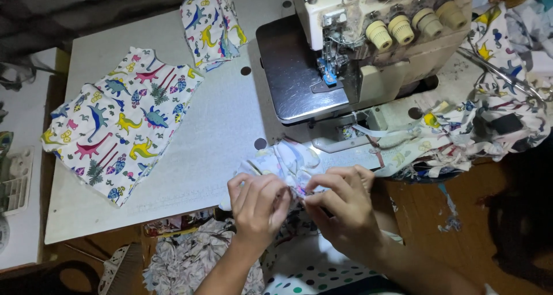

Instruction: Aligning and preparing patterned fabric pieces for sewing on an industrial overlocker machine.

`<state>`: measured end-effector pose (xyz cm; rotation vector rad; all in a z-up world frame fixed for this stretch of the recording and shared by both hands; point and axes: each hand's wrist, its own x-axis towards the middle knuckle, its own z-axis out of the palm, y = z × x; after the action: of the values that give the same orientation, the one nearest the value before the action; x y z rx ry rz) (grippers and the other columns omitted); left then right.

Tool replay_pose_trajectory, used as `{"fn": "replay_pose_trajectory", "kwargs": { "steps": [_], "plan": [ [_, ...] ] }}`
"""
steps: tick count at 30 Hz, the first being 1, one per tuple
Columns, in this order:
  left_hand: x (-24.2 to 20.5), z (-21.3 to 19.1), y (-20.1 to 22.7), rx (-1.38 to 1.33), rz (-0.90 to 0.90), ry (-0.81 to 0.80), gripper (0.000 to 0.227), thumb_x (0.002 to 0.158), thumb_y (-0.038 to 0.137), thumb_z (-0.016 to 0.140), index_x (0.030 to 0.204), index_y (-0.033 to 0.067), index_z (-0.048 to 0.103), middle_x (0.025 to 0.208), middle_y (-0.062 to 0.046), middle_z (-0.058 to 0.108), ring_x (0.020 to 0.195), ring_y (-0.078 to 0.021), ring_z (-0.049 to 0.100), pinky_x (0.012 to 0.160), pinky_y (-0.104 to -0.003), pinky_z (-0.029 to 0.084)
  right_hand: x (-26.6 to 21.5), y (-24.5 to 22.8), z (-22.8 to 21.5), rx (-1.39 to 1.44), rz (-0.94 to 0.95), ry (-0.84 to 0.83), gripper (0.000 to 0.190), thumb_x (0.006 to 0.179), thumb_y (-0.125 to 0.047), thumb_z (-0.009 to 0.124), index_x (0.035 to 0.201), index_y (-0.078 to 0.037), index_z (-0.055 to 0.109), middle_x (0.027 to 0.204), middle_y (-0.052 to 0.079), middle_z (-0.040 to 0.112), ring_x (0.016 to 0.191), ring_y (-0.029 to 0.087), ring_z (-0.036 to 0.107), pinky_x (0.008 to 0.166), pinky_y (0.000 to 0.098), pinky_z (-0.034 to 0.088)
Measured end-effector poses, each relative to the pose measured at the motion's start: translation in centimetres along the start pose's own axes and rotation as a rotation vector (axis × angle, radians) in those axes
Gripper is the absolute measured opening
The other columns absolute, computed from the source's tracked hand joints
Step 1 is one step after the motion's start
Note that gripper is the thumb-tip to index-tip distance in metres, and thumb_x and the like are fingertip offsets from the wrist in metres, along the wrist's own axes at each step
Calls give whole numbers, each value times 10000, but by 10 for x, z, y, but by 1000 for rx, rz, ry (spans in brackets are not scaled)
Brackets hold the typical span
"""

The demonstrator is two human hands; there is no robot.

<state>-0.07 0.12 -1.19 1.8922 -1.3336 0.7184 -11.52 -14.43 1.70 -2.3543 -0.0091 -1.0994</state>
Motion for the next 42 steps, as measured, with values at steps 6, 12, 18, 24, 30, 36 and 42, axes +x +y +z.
{"fn": "replay_pose_trajectory", "kwargs": {
  "steps": [6, 12, 18, 24, 30, 36, 42],
  "plan": [
    [8, -9, 3, -51, -37, -36, 204, 918, 52, 775, 1076, 175, 734, 868, 46, 635, 784, -150, 629, 991, -434, 299, 4, 2, 0, -50, -16, -8, 162, 964, -205, 639, 818, -138, 626, 1075, 46, 751, 999, 254, 630, 905, 425, 264],
    [5, -8, 2, -133, -31, 88, 140, 926, 92, 774, 1007, 201, 738, 810, 65, 592, 765, -141, 634, 1007, -477, 293, -2, 11, 7, 47, -49, -33, 141, 959, -157, 655, 839, -121, 590, 941, 4, 758, 888, 246, 660, 863, 427, 279],
    [-6, -2, -1, -30, -75, 39, 152, 913, 72, 773, 1015, 166, 711, 924, 9, 690, 857, -181, 690, 1040, -462, 331, -9, 32, 3, -46, -26, -20, 85, 914, -175, 733, 932, -139, 658, 918, -10, 746, 893, 222, 646, 884, 387, 302],
    [-6, -7, -4, -64, -254, -38, 232, 836, 76, 832, 1030, 159, 735, 1025, 15, 767, 992, -177, 699, 1099, -473, 339, -3, 44, -25, 10, 145, -103, 139, 862, -154, 802, 993, -138, 755, 926, -15, 765, 898, 189, 639, 923, 354, 333],
    [28, -30, 13, -733, -701, -238, 146, 1011, 239, 595, 994, 120, 678, 903, 2, 625, 871, -149, 572, 785, -308, 440, -5, 62, -42, 613, 557, -293, 116, 901, -118, 733, 991, -45, 748, 954, 65, 742, 913, 169, 701, 835, 272, 563],
    [82, -47, 10, -530, -522, -226, 98, 992, 225, 645, 990, 155, 713, 678, 1, 586, 578, -168, 539, 573, -306, 446, -8, 62, -42, 714, 533, -153, 84, 920, -87, 726, 971, -21, 733, 782, 59, 663, 730, 139, 608, 747, 294, 541],
    [135, 38, -46, -333, -118, -224, 96, 1024, 162, 616, 1039, 120, 701, 886, -89, 662, 834, -336, 689, 787, -415, 560, 23, 91, -13, 451, 778, -108, 178, 918, -213, 772, 1048, -95, 796, 706, 41, 673, 611, 109, 546, 608, 310, 512]
  ]
}}
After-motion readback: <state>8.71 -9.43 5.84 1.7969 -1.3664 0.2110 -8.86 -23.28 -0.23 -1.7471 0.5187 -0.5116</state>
